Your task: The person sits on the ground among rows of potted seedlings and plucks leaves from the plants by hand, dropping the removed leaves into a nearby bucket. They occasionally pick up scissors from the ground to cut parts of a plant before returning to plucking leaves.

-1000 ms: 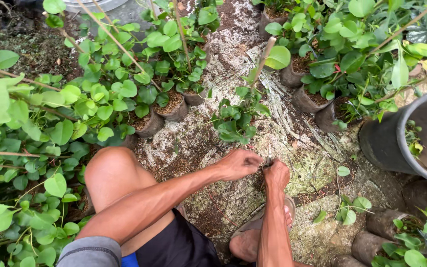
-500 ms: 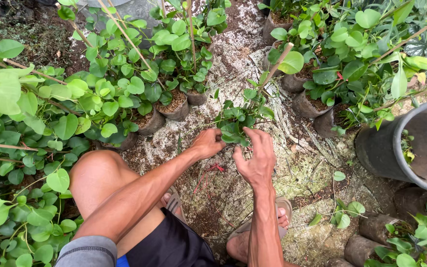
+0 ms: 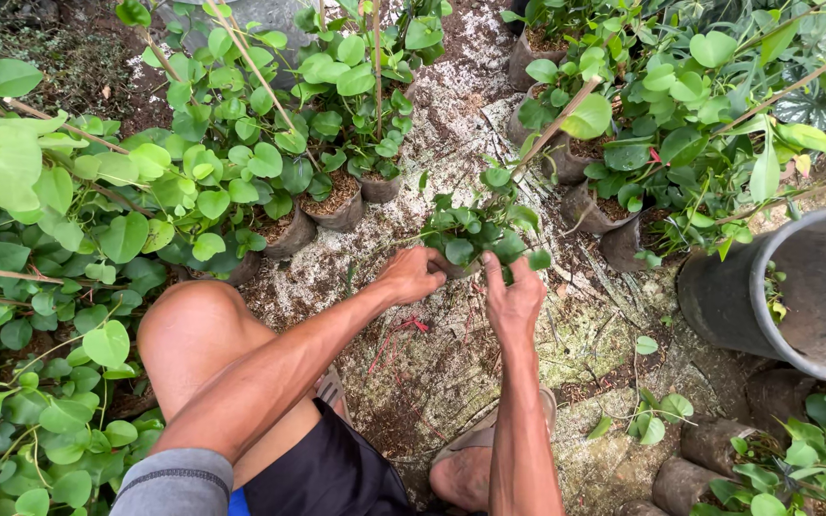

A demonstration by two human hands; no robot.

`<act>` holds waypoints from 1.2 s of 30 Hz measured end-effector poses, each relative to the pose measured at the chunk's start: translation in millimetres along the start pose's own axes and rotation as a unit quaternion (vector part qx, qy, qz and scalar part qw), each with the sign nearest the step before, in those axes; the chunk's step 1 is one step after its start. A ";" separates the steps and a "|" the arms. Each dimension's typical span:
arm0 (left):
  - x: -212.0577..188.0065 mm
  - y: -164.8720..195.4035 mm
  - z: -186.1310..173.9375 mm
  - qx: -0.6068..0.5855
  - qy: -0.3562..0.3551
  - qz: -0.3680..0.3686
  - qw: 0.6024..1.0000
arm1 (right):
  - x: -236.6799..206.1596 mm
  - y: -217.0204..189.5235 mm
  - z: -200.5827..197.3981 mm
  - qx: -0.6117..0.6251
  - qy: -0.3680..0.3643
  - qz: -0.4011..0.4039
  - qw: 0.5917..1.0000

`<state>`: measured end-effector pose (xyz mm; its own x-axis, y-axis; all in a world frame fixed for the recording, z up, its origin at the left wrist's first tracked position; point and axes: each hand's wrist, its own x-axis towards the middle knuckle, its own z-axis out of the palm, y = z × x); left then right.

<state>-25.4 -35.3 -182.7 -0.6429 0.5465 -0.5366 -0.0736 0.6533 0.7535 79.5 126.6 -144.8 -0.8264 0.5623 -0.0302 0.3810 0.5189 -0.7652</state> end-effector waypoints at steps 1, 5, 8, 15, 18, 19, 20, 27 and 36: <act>1.7 -2.6 0.8 -0.005 0.003 0.005 1.000 | 0.7 -2.6 -3.9 0.030 -0.004 0.009 1.000; 5.3 -6.4 -4.1 -0.039 0.032 -0.020 0.999 | 9.8 -7.6 -13.4 0.162 -0.021 0.013 0.987; 1.9 -2.8 -12.0 -0.076 0.080 -0.049 0.993 | 17.4 -2.8 -15.3 0.253 -0.021 -0.011 0.967; -8.4 15.1 -21.9 -0.076 0.165 0.057 0.982 | 19.1 13.9 -21.0 0.334 -0.004 0.035 0.942; -9.1 14.9 -23.3 -0.100 0.148 0.053 0.982 | 11.7 15.8 -24.2 0.323 -0.021 0.046 0.945; -7.3 13.8 -22.6 -0.105 0.144 0.057 0.982 | 9.4 16.0 -26.1 0.311 -0.035 0.041 0.949; -5.0 12.3 -21.7 -0.093 0.154 0.057 0.982 | 6.6 15.7 -28.5 0.299 -0.049 0.037 0.952; -4.3 9.5 -19.3 -0.046 0.328 0.302 0.894 | -12.9 -0.5 -46.3 0.147 -0.098 -0.015 0.984; -38.4 32.8 -45.5 -0.135 0.230 0.246 0.932 | -15.3 -29.4 -62.2 0.214 -0.169 -0.185 0.944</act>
<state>-37.9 -58.7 -120.1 -0.9035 0.4223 0.0727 0.1683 0.1937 0.9665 106.7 142.8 -81.8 -0.9828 0.1174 0.1425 -0.1032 0.2906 -0.9513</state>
